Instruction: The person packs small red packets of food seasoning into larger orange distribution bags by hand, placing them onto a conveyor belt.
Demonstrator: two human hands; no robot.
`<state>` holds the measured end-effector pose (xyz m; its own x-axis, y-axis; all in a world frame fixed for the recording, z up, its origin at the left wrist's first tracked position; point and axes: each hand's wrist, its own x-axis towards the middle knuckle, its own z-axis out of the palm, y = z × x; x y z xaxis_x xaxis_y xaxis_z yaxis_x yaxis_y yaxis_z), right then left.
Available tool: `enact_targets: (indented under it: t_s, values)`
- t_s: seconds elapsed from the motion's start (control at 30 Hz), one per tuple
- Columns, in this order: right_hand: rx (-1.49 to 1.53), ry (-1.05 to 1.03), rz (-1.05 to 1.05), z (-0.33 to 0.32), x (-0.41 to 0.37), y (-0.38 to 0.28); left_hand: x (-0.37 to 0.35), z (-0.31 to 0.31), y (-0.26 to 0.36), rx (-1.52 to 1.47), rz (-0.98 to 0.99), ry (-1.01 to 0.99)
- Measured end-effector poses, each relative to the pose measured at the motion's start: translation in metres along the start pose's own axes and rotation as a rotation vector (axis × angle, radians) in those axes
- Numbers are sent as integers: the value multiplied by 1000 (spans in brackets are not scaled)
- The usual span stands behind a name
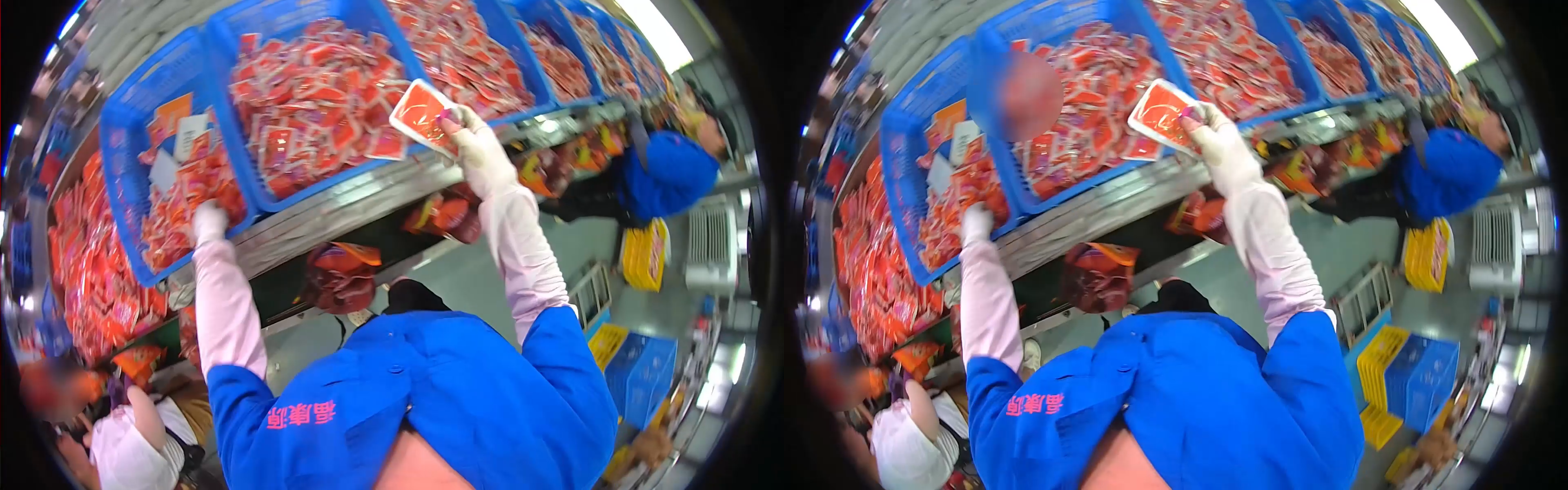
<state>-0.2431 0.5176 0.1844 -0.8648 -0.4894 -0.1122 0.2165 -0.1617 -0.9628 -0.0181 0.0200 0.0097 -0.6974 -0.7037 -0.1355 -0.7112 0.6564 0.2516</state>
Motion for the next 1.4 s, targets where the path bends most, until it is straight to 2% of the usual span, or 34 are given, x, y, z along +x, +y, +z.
enact_targets:
  t_s: [0.03,0.07,0.1,0.17,0.2,0.27,0.3,0.33,0.4,0.43,0.47,0.5,0.53,0.6,0.63,0.67,0.7,0.73,0.77,0.8,0.83,0.87,0.93,0.97,1.0,1.07,1.13,1.17,1.2,1.23,1.27,1.3,1.33,1.4]
  values:
    - [-65,37,-60,-30,-17,-14,-17,-7,22,-150,-68,130]
    - [-117,60,-105,-54,-37,-23,-47,-23,44,-326,108,318]
    - [-293,82,-35,-69,-62,-32,-76,-33,58,-650,62,235]
    - [-391,30,12,-79,-93,-30,-142,-70,145,-1082,322,51]
    - [-397,32,26,-75,-105,-26,-171,-72,180,-1055,433,-38]
    - [-357,60,4,-55,-116,-22,-227,-73,253,-823,781,22]
    - [-331,66,-51,-48,-118,-19,-238,-43,275,-761,904,41]
    - [-300,71,-106,-42,-118,-15,-246,-24,297,-582,1020,152]
    - [-300,86,-101,-30,-118,-6,-242,11,331,-236,1068,28]
    - [-302,108,-102,-26,-118,-1,-241,24,327,-235,1060,19]
    - [-493,45,-272,-31,-112,17,-238,36,324,-115,1064,14]
    - [-566,26,-202,-23,-117,17,-234,41,323,7,1067,15]
    - [-635,6,-129,-16,-125,18,-235,29,312,-110,1134,18]
    - [-936,-174,-232,-13,-124,31,-236,5,283,-13,1233,0]
    - [-1246,-318,-329,-8,-118,38,-234,6,272,3,1307,19]
    - [-1555,-471,-434,-1,-107,46,-237,9,266,10,1291,13]
    - [-1682,-564,-418,7,-91,75,-239,12,265,95,1312,-34]
    - [-1892,-732,-254,25,-76,93,-240,15,265,182,1330,-76]
    - [-1833,-691,8,28,-52,146,-245,17,267,35,1356,25]
    - [-2058,-878,-41,23,-42,174,-254,7,271,-13,1359,-6]
    - [-2179,-976,-79,24,-37,181,-263,19,267,6,1361,37]
    - [-2290,-1079,-130,24,-31,188,-267,31,263,21,1354,89]
    - [-1985,-1032,46,28,-28,194,-265,18,250,-112,1273,54]
    - [-1826,-1020,132,31,-28,198,-260,8,242,-150,1213,-39]
    - [-1670,-1017,205,36,-21,201,-249,-17,238,-313,1141,-59]
    - [-1560,-1035,164,79,-24,60,-210,-64,206,-326,957,87]
    - [-1369,-749,-80,69,-4,20,-158,-86,157,-280,682,365]
    - [-1329,-631,-64,60,16,10,-123,-78,125,-259,546,482]
    - [-1288,-503,-42,50,41,4,-91,-71,94,-283,375,431]
    - [-1422,-404,-108,37,62,15,-62,-61,72,-97,160,387]
    - [-1549,-296,-174,22,83,42,-34,-53,54,-65,11,221]
    - [-1597,-352,-160,5,103,72,-9,-32,43,-151,12,186]
    - [-1602,-393,-26,11,108,86,13,-2,37,-136,-5,134]
    - [-1710,-344,-48,8,117,105,26,27,49,14,-105,-162]
